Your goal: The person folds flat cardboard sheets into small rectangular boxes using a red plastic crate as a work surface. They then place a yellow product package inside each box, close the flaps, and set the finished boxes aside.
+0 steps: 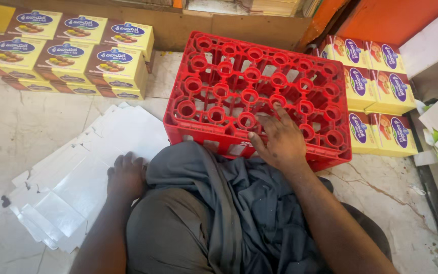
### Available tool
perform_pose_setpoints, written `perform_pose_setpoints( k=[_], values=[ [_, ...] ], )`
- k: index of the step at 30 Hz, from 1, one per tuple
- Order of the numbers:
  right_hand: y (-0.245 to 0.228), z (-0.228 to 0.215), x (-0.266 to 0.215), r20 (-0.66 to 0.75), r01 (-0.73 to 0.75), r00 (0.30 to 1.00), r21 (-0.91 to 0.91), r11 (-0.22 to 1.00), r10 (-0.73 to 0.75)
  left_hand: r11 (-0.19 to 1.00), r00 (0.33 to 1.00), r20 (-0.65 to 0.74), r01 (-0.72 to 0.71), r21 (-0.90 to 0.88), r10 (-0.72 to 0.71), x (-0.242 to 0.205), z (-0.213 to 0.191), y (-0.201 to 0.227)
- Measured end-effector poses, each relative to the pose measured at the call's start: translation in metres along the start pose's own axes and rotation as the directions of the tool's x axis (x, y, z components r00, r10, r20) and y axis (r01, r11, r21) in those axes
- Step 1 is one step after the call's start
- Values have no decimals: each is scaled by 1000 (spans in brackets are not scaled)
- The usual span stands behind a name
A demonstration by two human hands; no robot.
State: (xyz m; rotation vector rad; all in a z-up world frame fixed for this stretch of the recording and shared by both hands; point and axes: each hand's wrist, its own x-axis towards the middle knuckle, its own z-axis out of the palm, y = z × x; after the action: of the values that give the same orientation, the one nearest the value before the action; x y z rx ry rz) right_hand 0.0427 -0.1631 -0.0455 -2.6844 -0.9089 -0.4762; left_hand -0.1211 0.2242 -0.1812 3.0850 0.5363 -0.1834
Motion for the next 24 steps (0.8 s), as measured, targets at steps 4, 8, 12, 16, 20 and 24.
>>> perform_pose_setpoints(
  k=[4,8,12,16,20,24],
  values=[
    [-2,-1,-2,-13,3,1000,13,1000,-3,988,957,269,71,137,-106,12,-18,17],
    [-3,-2,-4,-51,27,998,-4,1000,-27,992,972,219,62,113,-85,19,-5,9],
    [-3,0,-4,-59,22,998,-20,1000,-23,986,963,219,146,80,-160,7,-17,10],
    [-3,-1,-3,-79,32,996,-12,999,-33,986,977,135,157,49,-163,-12,-41,20],
    [-2,-1,-3,-128,59,990,-12,998,-60,987,966,231,81,140,-112,7,-22,17],
    [-2,1,-1,-105,30,994,9,1000,-29,980,999,-1,37,196,-38,10,9,1]
  ],
)
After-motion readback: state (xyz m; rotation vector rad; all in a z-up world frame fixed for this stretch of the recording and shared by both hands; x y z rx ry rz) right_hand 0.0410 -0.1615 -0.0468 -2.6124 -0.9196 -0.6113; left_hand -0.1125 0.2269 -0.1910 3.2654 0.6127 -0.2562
